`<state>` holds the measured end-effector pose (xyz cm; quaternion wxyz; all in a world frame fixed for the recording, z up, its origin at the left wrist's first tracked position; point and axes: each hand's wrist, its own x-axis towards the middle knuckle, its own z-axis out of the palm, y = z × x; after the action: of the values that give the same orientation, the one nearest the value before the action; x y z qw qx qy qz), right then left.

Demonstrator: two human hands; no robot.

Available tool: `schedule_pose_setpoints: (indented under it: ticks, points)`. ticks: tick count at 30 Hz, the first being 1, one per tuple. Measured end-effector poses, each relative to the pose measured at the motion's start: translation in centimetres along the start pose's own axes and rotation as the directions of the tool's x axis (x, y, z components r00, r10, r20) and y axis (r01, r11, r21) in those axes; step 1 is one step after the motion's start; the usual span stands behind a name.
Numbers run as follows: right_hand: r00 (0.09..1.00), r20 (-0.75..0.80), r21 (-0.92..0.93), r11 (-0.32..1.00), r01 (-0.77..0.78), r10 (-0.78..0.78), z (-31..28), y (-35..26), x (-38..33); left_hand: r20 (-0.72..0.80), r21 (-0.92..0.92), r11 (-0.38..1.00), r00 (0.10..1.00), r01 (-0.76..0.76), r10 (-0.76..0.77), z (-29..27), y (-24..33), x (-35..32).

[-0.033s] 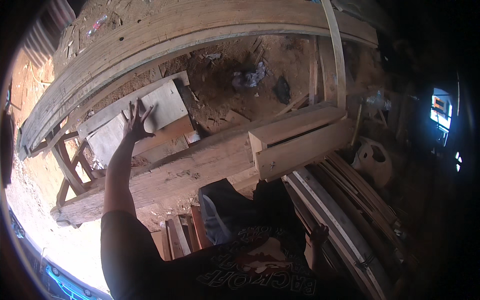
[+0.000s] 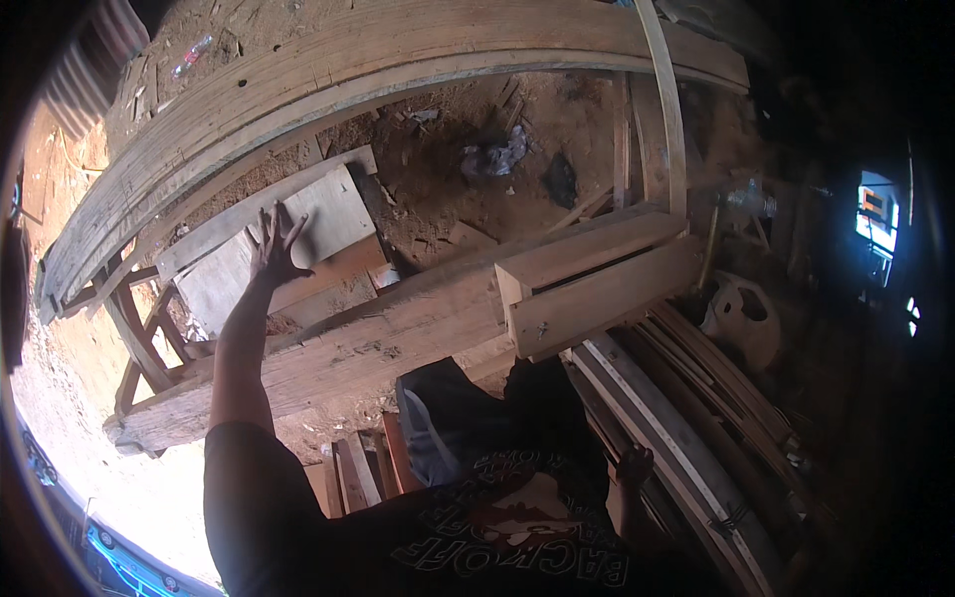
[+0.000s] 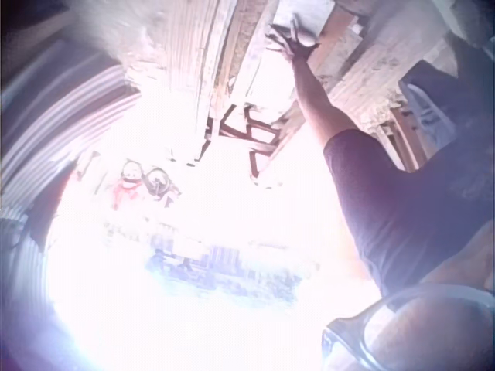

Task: The person assembles a small wooden box by hand, using a hammer to drive nails into wooden planks. They repeatedly position the planks, hammer nails, and adjust the pieces to form a rectangular box structure.

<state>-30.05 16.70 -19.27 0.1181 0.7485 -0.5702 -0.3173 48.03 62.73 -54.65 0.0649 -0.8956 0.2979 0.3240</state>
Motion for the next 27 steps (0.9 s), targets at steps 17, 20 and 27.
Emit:
schedule_pose_setpoints:
  ticks: [17,20,27]
  points:
    - [0.937,-0.212,0.374,0.863,0.340,-0.278,10.6,-11.2,7.8,-0.312,0.086,0.973,0.922,-0.213,0.229,-19.1,7.0,-10.1]
    - [0.901,-0.275,0.316,0.853,0.415,-0.336,12.1,-15.1,9.8,-0.359,0.130,0.949,0.879,-0.287,0.315,-27.0,12.6,-14.2]
    - [0.993,0.119,0.722,0.685,-0.095,0.012,10.0,-22.6,15.1,-0.352,0.323,0.907,0.855,-0.270,0.380,-40.7,29.6,-21.6]
